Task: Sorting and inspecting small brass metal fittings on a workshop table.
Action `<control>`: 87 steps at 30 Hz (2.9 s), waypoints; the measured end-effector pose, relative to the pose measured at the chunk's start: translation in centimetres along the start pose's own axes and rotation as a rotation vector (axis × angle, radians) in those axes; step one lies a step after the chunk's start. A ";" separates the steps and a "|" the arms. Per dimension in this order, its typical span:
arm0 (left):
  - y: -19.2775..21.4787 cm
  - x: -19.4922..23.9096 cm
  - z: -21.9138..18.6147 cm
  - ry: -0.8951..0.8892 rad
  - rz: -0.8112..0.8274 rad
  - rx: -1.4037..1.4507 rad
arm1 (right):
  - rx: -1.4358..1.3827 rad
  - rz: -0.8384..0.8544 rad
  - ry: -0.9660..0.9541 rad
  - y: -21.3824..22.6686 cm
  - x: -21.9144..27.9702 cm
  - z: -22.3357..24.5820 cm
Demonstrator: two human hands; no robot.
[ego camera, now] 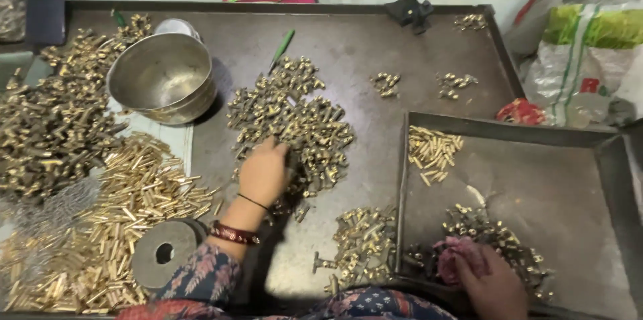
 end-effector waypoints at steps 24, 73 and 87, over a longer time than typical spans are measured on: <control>-19.5 -8.9 -26.4 -0.569 0.329 0.333 | 0.081 -0.199 0.064 2.8 3.2 6.4; -12.6 3.1 -6.2 0.005 0.446 0.500 | 0.111 -0.120 -0.035 2.7 1.7 3.2; -11.2 4.7 -8.9 -0.063 0.442 0.541 | 0.201 -0.145 -0.041 2.5 1.3 2.7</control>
Point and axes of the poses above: each hand's wrist, its own x-axis away from the middle knuckle, its own y-axis out of the back of the hand, z = x × y, the point moved 9 cm from there along -x, towards the middle knuckle, and after that the axes turned 14 degrees about -y, right-handed, at the moved point
